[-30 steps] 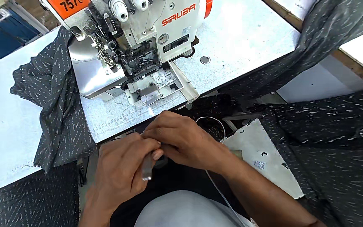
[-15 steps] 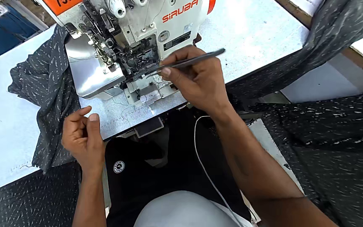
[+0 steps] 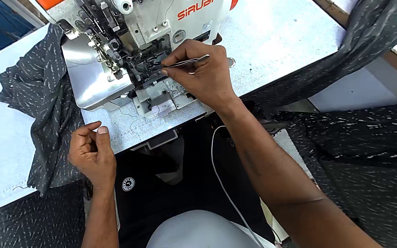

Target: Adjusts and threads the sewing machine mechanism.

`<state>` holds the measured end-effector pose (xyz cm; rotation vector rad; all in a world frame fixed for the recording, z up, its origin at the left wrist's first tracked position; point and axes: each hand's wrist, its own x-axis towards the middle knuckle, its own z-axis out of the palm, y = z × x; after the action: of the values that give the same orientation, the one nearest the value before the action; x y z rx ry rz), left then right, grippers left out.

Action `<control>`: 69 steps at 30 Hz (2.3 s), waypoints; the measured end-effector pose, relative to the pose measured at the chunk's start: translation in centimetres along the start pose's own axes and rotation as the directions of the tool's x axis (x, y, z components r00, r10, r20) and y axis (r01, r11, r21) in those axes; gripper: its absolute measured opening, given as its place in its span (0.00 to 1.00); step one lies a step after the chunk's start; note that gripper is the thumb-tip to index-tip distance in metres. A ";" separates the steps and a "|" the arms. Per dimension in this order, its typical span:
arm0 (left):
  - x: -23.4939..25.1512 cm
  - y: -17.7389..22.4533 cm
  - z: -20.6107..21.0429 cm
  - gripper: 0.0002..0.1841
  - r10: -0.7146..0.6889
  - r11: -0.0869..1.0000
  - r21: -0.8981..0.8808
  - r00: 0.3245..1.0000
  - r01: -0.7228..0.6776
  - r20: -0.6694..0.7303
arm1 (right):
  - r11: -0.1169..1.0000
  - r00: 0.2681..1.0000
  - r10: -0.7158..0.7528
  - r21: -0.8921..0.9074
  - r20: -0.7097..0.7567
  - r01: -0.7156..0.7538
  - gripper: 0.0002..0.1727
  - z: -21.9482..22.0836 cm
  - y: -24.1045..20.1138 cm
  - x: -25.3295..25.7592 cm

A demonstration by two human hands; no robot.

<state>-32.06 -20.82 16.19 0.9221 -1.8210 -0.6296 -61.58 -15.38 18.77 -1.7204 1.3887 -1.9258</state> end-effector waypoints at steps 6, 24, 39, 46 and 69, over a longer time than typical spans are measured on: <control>0.0 0.1 0.0 0.11 0.006 1.000 0.006 1.000 -0.006 0.001 | 0.999 0.999 -0.034 -0.018 -0.002 0.034 0.05 0.3 0.5 -0.1; -0.1 0.1 0.1 0.11 0.011 1.000 0.014 1.000 -0.011 0.006 | 0.998 0.996 -0.050 0.035 -0.076 0.053 0.04 0.5 0.9 -0.4; 0.0 -0.1 0.1 0.11 0.036 0.999 0.039 0.999 -0.036 0.008 | 0.998 0.995 -0.044 0.037 -0.086 0.047 0.03 0.6 1.3 -0.8; 0.0 -0.1 0.1 0.11 0.041 0.998 0.043 0.999 -0.042 0.011 | 0.996 0.994 -0.072 0.038 -0.079 0.075 0.03 0.5 1.3 -0.9; -0.1 0.0 0.2 0.10 0.027 0.999 0.045 1.000 -0.028 0.013 | 0.997 0.992 -0.073 0.025 -0.102 0.076 0.02 0.6 1.4 -1.1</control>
<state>-32.21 -20.70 16.04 0.9234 -1.8625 -0.5802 -61.29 -15.68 16.92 -1.7063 1.3412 -2.0890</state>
